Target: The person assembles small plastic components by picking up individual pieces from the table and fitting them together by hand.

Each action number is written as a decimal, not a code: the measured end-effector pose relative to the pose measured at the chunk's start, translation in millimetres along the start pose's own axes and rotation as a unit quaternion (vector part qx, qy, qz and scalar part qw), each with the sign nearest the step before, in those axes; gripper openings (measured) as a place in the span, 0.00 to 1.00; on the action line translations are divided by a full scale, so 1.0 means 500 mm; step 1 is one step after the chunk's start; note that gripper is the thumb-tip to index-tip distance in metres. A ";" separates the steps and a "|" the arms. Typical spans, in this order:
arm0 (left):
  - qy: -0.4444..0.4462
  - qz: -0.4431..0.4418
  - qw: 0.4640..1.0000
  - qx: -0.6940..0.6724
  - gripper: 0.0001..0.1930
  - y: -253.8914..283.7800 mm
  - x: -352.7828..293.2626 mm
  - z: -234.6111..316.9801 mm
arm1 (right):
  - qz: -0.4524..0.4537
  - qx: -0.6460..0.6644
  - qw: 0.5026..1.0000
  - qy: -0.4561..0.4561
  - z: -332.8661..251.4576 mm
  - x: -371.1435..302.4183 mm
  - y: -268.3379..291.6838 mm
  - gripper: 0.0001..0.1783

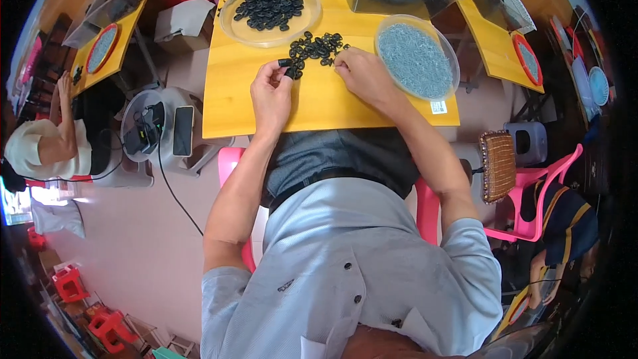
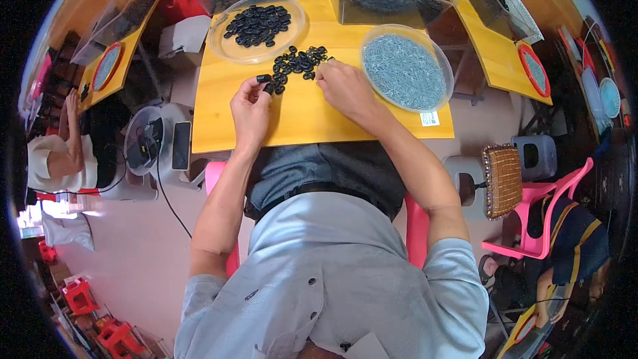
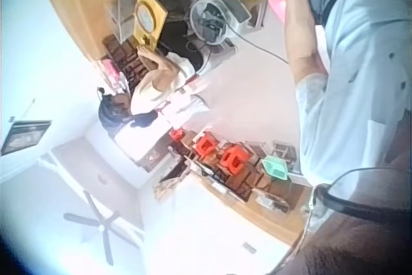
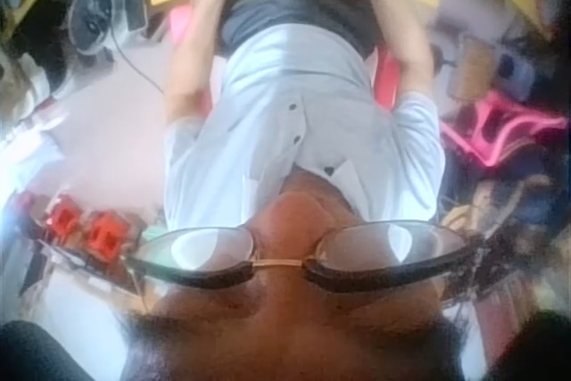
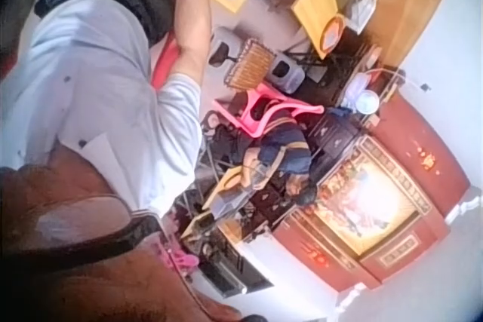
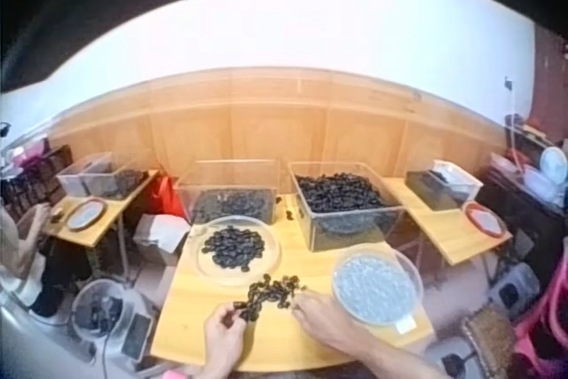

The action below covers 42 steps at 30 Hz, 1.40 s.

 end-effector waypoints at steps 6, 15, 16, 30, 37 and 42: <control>-0.010 -0.015 1.000 0.013 0.09 -0.011 -0.003 -0.004 | 0.000 -0.031 1.000 -0.002 0.006 0.005 -0.014 0.07; -0.138 -0.171 0.929 0.297 0.11 -0.125 -0.005 0.063 | -0.024 -0.030 0.999 -0.003 0.013 -0.009 -0.017 0.06; -0.141 -0.173 0.928 0.300 0.11 -0.138 0.004 0.062 | -0.020 -0.027 0.999 -0.004 0.016 -0.012 -0.013 0.06; -0.176 -0.224 0.865 0.414 0.08 -0.201 0.010 0.028 | -0.016 0.110 0.993 -0.041 0.041 -0.032 0.017 0.07; -0.007 -0.177 0.963 0.203 0.07 -0.129 -0.016 0.006 | -0.065 0.246 0.960 -0.120 0.046 -0.037 -0.010 0.06; 0.124 -0.142 0.982 -0.024 0.05 -0.102 -0.034 0.008 | -0.057 0.318 0.942 -0.089 0.022 -0.044 -0.009 0.07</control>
Point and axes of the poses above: each hand's wrist, its own x-axis towards the middle knuckle, its own y-axis out of the back of the hand, z = x × y, the point moved 6 cm from there along x, towards the middle knuckle, and after that the axes turned 14 degrees about -x, right-handed, at the moved point
